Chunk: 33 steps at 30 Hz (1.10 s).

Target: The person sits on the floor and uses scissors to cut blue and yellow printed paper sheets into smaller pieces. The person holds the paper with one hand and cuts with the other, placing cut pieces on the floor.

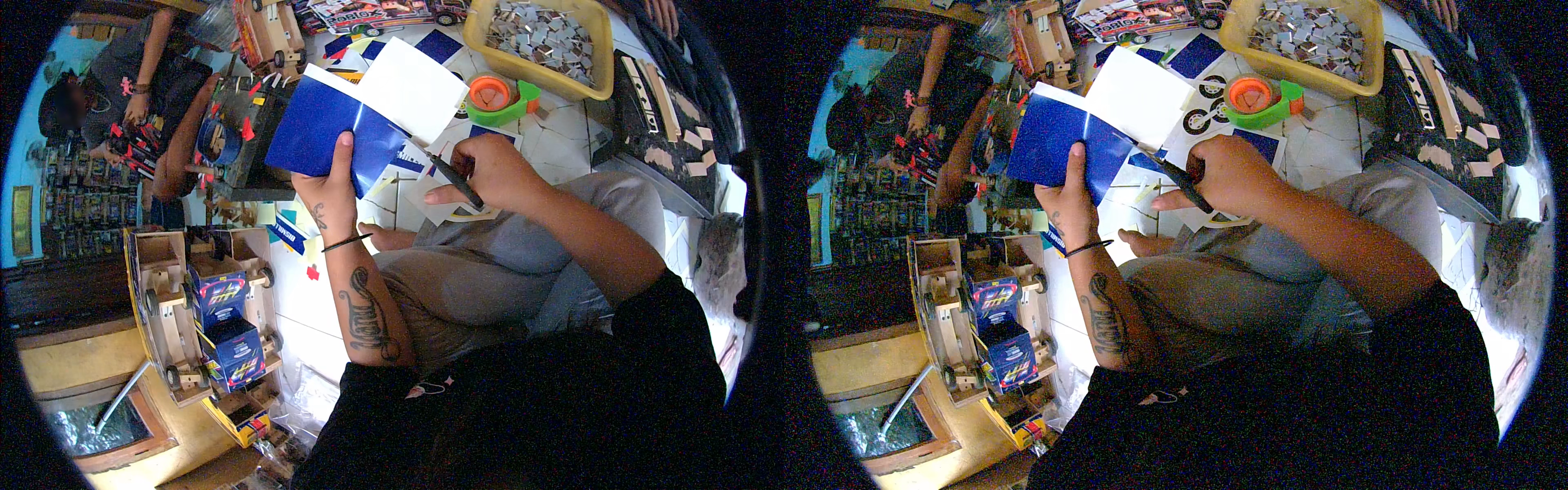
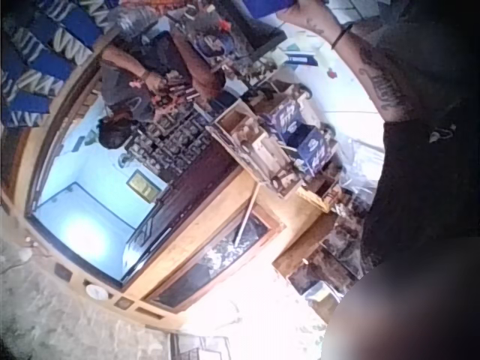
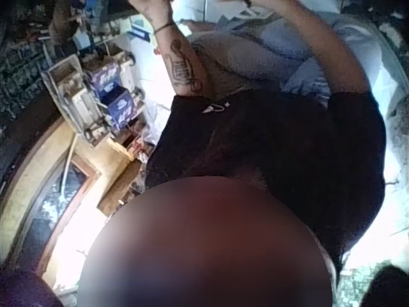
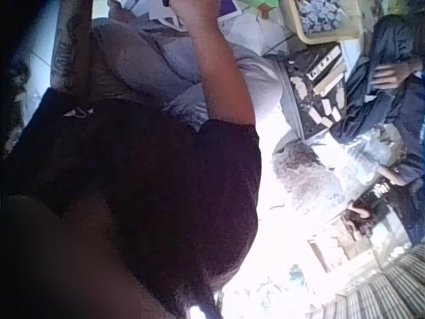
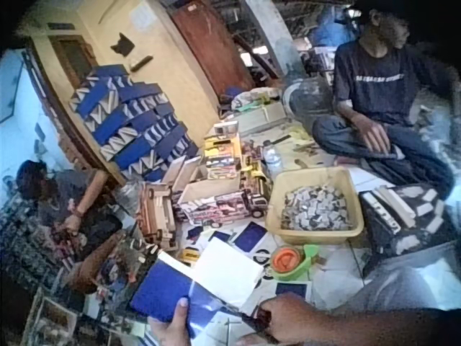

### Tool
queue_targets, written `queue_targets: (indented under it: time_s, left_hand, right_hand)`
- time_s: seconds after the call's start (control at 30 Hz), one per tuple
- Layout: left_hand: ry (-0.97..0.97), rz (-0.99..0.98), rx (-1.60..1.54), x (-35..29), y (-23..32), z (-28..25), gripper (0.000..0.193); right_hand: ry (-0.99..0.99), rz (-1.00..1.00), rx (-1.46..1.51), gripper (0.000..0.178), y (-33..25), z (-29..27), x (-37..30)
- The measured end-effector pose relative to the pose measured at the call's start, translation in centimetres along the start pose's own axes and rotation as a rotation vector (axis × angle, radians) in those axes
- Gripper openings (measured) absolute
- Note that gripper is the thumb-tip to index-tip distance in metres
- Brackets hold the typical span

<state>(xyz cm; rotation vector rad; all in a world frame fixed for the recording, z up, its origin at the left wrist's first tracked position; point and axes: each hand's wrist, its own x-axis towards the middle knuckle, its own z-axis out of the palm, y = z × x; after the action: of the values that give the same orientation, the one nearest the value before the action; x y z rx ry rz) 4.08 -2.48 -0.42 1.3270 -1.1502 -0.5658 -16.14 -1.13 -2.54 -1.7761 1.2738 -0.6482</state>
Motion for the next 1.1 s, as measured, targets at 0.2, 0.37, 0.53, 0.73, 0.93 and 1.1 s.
queue_targets:
  time_s: [0.2,0.37,0.53,0.73,0.93,1.1]
  left_hand:
    - [0.006,0.017,-0.073,-0.33,0.62,0.32,0.026]
    - [-0.009,0.032,-0.086,-0.34,0.68,0.31,0.024]
    - [0.002,0.025,-0.105,-0.33,0.33,0.35,0.025]
    - [0.012,0.02,-0.116,-0.26,0.07,0.3,0.026]
    - [-0.064,0.002,-0.068,-0.4,0.22,0.47,0.026]
    - [-0.072,-0.012,-0.075,-0.5,0.35,0.66,0.027]
  right_hand:
    - [0.023,0.01,-0.008,0.056,-0.3,0.05,-0.18]
    - [0.046,-0.006,-0.046,0.056,-0.3,0.05,-0.23]
    - [0.062,-0.003,-0.055,0.056,-0.18,0.03,-0.24]
    - [0.066,-0.012,-0.041,0.057,-0.25,-0.17,-0.28]
    - [0.061,-0.032,-0.052,0.058,-0.34,-0.38,-0.08]
    - [0.063,0.011,-0.024,0.058,-0.33,-0.19,-0.12]
